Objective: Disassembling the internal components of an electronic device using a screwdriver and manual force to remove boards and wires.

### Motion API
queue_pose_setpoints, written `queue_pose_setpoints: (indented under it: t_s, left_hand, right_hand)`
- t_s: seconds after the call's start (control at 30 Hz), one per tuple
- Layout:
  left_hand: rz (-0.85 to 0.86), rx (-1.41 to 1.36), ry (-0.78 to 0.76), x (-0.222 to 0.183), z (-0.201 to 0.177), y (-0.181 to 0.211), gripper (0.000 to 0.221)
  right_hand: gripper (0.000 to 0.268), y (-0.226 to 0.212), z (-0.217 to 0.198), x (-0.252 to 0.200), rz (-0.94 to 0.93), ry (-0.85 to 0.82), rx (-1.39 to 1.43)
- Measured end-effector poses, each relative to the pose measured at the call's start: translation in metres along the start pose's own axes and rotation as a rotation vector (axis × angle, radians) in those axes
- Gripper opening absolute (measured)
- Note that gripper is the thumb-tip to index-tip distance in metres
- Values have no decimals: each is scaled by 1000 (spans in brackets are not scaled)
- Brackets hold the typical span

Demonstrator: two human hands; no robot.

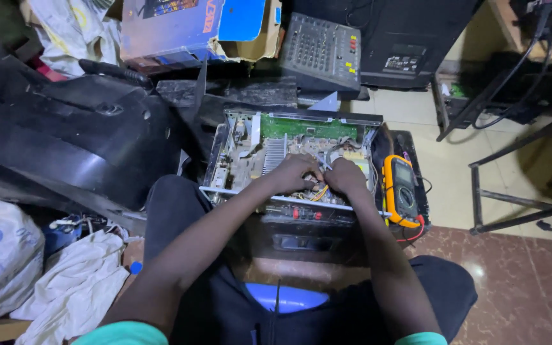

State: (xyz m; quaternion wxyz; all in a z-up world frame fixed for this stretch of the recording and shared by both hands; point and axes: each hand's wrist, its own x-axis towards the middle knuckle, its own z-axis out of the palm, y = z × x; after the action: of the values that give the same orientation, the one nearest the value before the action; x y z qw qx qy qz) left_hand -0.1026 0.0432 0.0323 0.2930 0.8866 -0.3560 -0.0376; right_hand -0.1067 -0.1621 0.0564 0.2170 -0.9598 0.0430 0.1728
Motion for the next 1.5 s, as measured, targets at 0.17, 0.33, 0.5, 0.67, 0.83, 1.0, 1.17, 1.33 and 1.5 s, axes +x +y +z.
queue_pose_setpoints:
  t_s: [0.17, 0.33, 0.5, 0.67, 0.83, 1.0, 1.17, 1.33, 1.5]
  left_hand:
    - [-281, 168, 196, -10, -27, -2, 44]
    - [-773, -118, 112, -43, -53, 27, 120]
    - [-905, -314, -91, -26, -11, -22, 141]
    - [-860, -300, -57, -39, -65, 52, 127]
    - [-849, -234, -41, -27, -58, 43, 110]
    - [-804, -232, -4, -30, -43, 25, 112]
    - [-793, -229, 13, -37, -60, 61, 105]
    - [-759, -215, 10, -47, -82, 93, 109]
    - [-697, -135, 50, -43, -84, 100, 104]
  right_hand:
    - [48, -21, -24, -33, 27, -33, -3]
    - [43, -10, -13, -26, 21, -2, -16]
    - [37, -28, -47, -81, -16, 67, 60]
    - [28, -19, -68, -112, -180, 17, 163]
    - [26, 22, -23, -82, -281, -225, 235]
    - [22, 17, -33, -95, -309, -301, 295]
    - [28, 23, -12, -63, -302, -401, 248]
    - [42, -1, -36, -99, -256, -453, 203]
    - [38, 25, -19, -66, -257, -502, 281]
